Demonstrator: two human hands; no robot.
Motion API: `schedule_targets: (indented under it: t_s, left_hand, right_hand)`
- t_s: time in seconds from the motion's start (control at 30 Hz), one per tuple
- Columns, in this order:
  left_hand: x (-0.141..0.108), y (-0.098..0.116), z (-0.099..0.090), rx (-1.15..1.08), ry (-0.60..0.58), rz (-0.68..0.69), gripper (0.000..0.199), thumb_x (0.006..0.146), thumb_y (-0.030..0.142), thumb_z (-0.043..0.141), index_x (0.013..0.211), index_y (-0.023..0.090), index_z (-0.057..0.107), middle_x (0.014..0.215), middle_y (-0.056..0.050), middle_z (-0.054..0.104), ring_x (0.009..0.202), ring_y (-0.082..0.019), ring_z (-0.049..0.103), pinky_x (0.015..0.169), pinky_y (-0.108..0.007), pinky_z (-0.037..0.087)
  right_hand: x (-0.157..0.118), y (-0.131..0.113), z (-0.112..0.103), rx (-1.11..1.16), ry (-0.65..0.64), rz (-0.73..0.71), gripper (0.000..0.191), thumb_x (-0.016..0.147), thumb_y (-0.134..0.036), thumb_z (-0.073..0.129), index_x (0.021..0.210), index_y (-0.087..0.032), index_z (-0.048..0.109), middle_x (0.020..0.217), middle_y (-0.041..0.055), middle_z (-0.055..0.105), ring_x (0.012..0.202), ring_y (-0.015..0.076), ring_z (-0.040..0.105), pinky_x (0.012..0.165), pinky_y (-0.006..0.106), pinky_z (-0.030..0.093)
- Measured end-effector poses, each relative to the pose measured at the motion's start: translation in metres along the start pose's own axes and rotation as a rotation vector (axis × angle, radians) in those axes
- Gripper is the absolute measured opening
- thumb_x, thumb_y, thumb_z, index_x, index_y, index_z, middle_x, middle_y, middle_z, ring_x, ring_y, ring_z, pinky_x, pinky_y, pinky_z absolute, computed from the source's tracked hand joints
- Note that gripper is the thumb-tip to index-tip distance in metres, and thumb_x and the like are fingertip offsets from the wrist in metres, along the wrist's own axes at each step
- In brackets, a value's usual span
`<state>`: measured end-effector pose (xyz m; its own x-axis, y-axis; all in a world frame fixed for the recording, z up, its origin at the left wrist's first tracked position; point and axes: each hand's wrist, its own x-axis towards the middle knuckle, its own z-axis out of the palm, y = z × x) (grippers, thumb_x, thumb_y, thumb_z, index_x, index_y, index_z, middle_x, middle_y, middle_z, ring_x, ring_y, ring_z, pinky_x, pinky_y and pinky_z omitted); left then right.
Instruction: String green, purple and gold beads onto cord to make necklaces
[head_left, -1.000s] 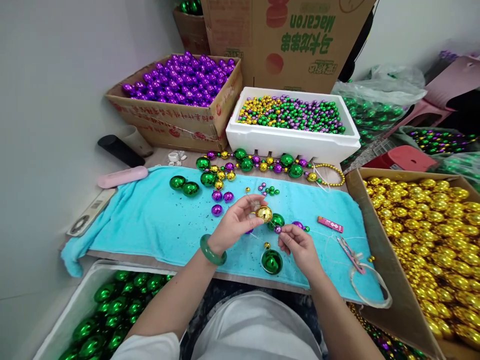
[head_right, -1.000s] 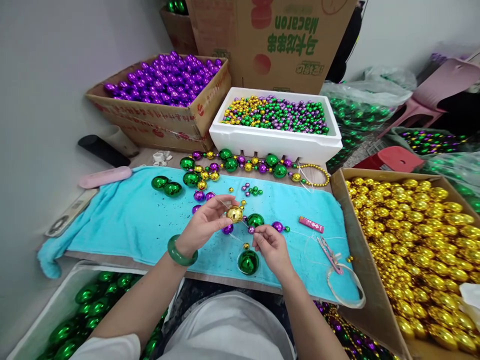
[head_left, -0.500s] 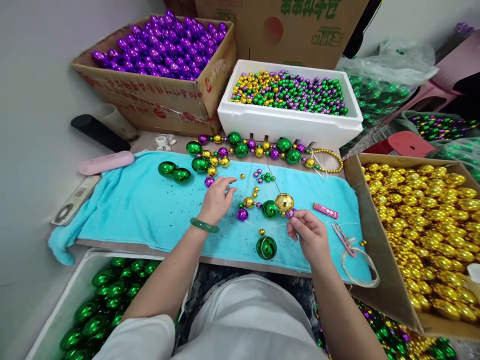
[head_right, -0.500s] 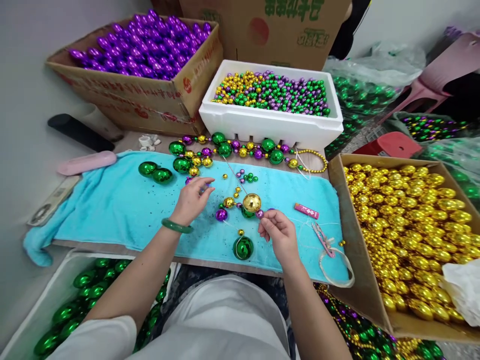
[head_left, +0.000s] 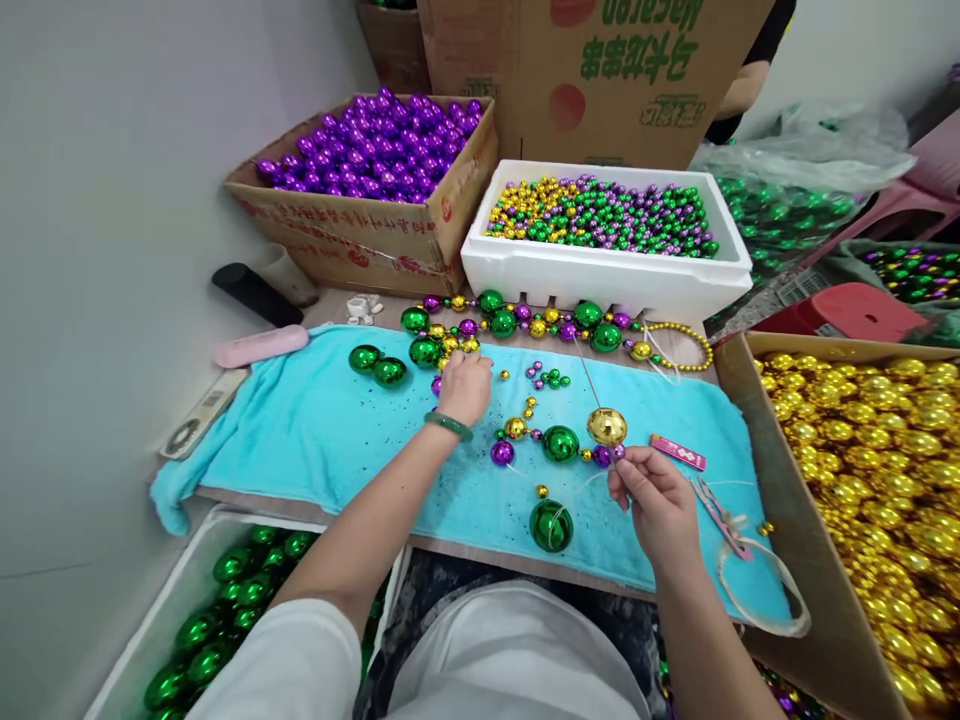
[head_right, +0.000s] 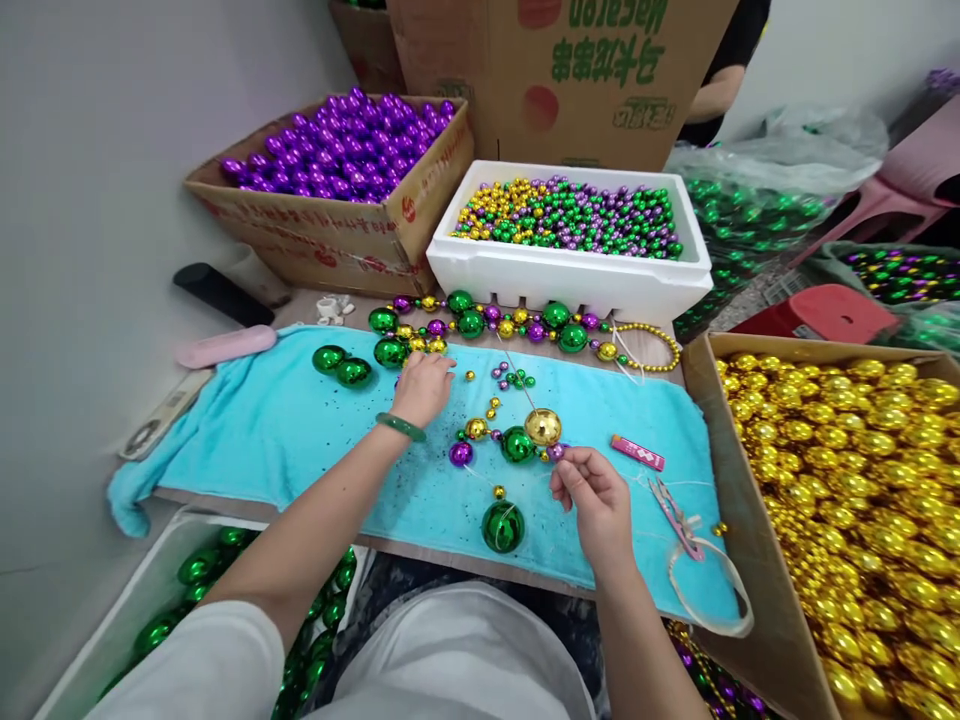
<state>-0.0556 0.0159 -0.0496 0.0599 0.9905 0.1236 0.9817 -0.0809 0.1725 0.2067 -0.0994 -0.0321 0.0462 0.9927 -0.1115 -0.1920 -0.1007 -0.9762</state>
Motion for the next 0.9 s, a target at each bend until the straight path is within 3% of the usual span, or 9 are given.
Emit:
schedule_targets:
  t_s: [0.3, 0.47, 0.67, 0.9]
  left_hand:
    - [0.023, 0.0, 0.012, 0.005, -0.083, 0.03, 0.034, 0.09, 0.023, 0.045, 0.111, 0.016, 0.07, 0.11, -0.013, 0.067, 0.105, -0.031, 0.051, 0.091, -0.042, 0.039]
    - [0.023, 0.002, 0.016, 0.002, -0.111, 0.012, 0.032, 0.089, 0.025, 0.046, 0.109, 0.019, 0.07, 0.108, -0.014, 0.066, 0.108, -0.033, 0.051, 0.091, -0.044, 0.037]
    - [0.021, 0.005, 0.009, 0.014, -0.077, -0.069, 0.03, 0.088, 0.021, 0.047, 0.109, 0.021, 0.07, 0.112, -0.012, 0.067, 0.109, -0.034, 0.05, 0.092, -0.048, 0.035]
    - [0.019, 0.02, 0.021, -0.032, -0.095, 0.0, 0.026, 0.088, 0.022, 0.049, 0.101, 0.022, 0.072, 0.104, -0.013, 0.068, 0.105, -0.033, 0.052, 0.095, -0.052, 0.032]
  right_hand:
    - [0.008, 0.006, 0.0, 0.02, 0.045, 0.058, 0.019, 0.075, -0.034, 0.071, 0.077, -0.018, 0.061, 0.056, -0.0012, 0.06, 0.047, 0.0094, 0.049, 0.041, 0.02, 0.034]
    - [0.015, 0.011, -0.003, 0.038, 0.063, 0.113, 0.02, 0.072, -0.035, 0.07, 0.076, -0.018, 0.06, 0.055, -0.0019, 0.059, 0.045, 0.009, 0.048, 0.039, 0.02, 0.032]
    - [0.013, 0.011, -0.01, 0.029, 0.084, 0.07, 0.019, 0.074, -0.034, 0.071, 0.077, -0.018, 0.061, 0.056, -0.0017, 0.059, 0.047, 0.0089, 0.049, 0.041, 0.02, 0.033]
    - [0.01, 0.017, -0.015, -0.006, 0.065, 0.08, 0.02, 0.077, -0.034, 0.071, 0.08, -0.017, 0.062, 0.059, -0.0007, 0.059, 0.05, 0.0096, 0.05, 0.043, 0.02, 0.035]
